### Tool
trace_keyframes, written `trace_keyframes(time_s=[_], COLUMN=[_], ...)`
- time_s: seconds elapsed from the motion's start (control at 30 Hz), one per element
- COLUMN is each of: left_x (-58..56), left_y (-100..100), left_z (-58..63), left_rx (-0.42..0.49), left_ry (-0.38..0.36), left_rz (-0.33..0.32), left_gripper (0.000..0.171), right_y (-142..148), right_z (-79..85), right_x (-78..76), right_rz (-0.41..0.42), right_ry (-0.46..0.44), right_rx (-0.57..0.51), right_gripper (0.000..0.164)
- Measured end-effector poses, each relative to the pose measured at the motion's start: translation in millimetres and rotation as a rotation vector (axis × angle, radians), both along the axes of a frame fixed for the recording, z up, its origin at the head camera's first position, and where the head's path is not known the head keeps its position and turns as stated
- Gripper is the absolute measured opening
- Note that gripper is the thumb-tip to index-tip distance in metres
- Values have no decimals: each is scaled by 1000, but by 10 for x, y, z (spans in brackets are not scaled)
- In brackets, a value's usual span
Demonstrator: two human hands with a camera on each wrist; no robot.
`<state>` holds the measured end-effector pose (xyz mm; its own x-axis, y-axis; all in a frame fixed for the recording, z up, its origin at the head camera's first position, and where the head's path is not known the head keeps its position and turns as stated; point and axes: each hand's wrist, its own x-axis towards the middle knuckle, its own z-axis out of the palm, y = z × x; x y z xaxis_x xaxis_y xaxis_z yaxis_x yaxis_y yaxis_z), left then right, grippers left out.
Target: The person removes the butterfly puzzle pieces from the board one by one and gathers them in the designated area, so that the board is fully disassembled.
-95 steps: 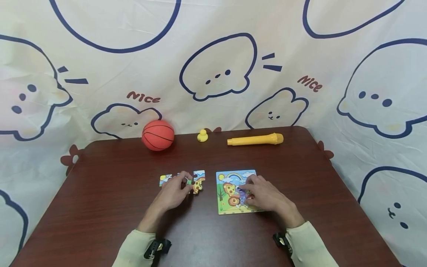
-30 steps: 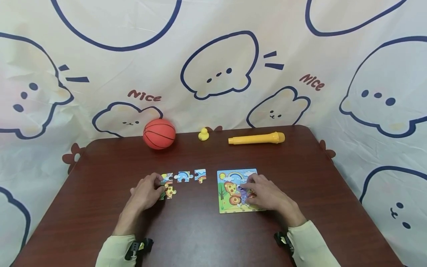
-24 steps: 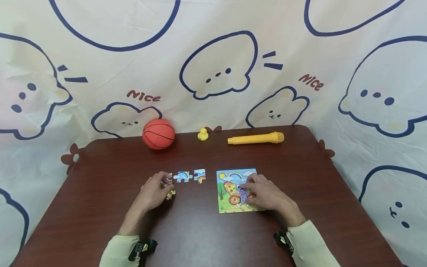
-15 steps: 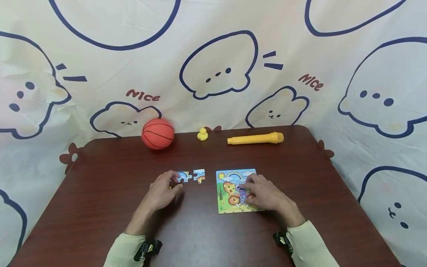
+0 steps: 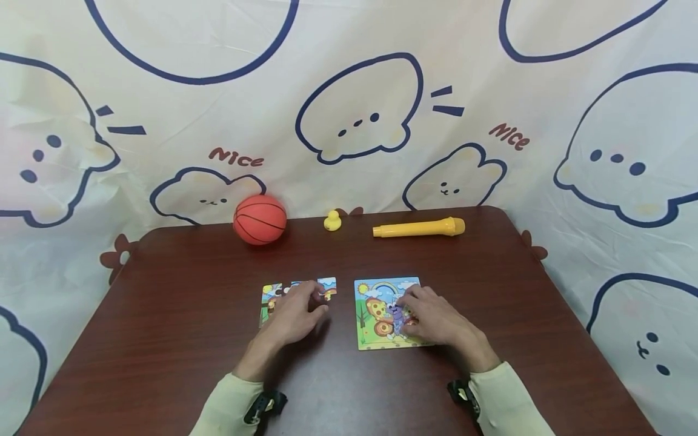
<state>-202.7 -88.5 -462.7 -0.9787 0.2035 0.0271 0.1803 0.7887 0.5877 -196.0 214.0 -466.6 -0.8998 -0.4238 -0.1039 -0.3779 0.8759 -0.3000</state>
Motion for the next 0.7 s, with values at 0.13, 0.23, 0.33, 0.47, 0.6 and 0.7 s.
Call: trace_keyframes(time_s=[0.13,0.23,0.33,0.47,0.6,0.7], left_x=[3,6,14,24,24,17], left_y=[144,249,338,439,539,610], left_z=[-4,-6,-12,-17,-18,-31], left_rx=[-5,-13,-19,-30,-42,-40], left_ry=[-6,-4,-19,-36,-42,-58], left_rz=[-33,-70,-100,-142,-176,-198], left_gripper=[33,31,29,28,28,31], right_y=[8,9,3,-8,-14,-14], right_z=[-8,-7,-1,8,7,6], right_x=[4,6,5,3,1,2], right_rz=[-4,-12,-15,-18,-31,-40], right_ry=[2,-2,-6,-7,-14,-22], right_rx=[1,-1,1,2,-1,7], right_gripper=[46,49,51,51,52,54])
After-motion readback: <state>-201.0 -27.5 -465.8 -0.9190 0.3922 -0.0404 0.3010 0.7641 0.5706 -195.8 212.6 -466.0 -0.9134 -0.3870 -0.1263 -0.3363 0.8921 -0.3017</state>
